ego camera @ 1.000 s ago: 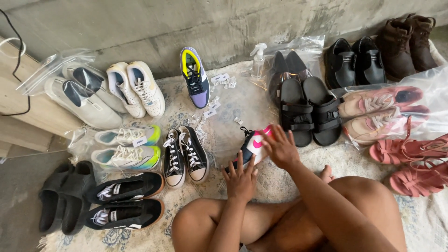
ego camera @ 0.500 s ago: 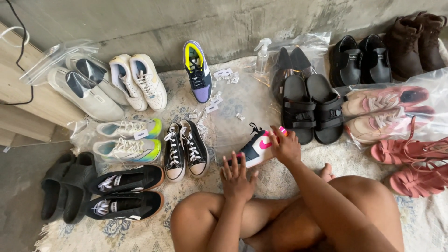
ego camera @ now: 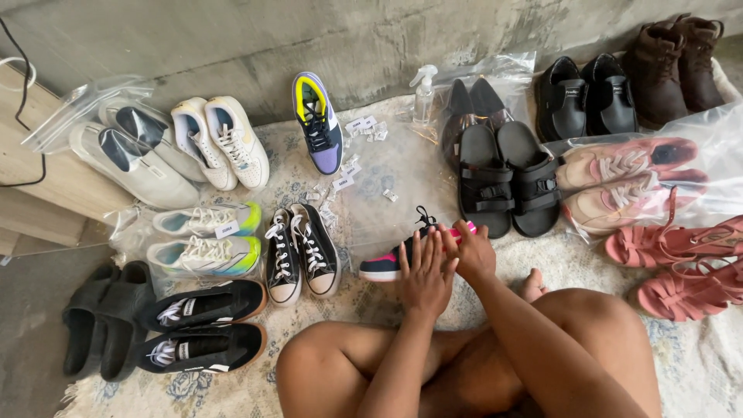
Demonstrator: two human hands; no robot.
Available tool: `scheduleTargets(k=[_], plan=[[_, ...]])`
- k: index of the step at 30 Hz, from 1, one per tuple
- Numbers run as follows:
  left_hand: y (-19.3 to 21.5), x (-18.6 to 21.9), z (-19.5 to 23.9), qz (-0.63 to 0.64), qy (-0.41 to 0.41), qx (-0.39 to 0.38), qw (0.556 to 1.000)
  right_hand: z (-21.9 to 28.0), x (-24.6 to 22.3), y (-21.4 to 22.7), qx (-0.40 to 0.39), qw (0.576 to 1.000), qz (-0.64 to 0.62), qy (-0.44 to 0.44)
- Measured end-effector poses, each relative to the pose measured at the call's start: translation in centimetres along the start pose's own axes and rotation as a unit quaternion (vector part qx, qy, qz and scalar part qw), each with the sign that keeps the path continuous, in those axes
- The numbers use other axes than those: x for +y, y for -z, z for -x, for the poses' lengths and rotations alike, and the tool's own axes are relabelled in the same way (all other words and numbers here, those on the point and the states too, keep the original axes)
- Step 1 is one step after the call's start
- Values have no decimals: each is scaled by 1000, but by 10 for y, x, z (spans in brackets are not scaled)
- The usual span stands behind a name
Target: The person sits on a rug surrounded by various shoes and cleans a pink and black sneaker using a spray bottle and a white cloth. They wipe the shoe's exterior and interior, then place it next to a purple and yellow sneaker.
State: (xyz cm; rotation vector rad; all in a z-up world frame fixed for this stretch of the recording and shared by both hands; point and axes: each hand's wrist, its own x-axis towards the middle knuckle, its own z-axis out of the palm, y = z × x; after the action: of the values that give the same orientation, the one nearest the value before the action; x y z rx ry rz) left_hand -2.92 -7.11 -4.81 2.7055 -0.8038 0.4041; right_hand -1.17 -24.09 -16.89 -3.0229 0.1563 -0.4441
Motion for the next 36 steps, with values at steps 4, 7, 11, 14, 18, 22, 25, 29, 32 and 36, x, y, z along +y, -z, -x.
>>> scheduleTargets(k=[4, 7, 11, 14, 18, 22, 25, 29, 32, 36], plan=[[-8, -15, 18, -71, 66, 126, 987, -9, -24, 60, 196, 979, 10, 60], [-2, -36, 21, -58, 221, 54, 972, -14, -17, 60, 248, 964, 11, 96], [26, -34, 10, -52, 201, -6, 978, -13, -10, 44, 265, 955, -3, 133], [28, 2, 4, 29, 26, -9, 999, -2, -10, 34, 265, 953, -10, 146], [23, -1, 4, 34, 27, -29, 999, -8, 3, 28, 231, 960, -27, 154], [-5, -43, 14, -107, 173, 171, 964, -8, 20, -7, 194, 969, -13, 152], [-22, -64, 23, -30, 322, 31, 946, -2, 12, 15, 227, 961, -2, 157], [-18, -58, 17, -2, 328, 35, 944, -6, -13, 61, 58, 983, -161, -65], [-26, -62, 14, -1, 319, 72, 945, -13, -34, 94, -73, 918, -285, -268], [1, -47, 8, 28, 273, 97, 957, -16, -42, 103, -10, 911, -306, -276]])
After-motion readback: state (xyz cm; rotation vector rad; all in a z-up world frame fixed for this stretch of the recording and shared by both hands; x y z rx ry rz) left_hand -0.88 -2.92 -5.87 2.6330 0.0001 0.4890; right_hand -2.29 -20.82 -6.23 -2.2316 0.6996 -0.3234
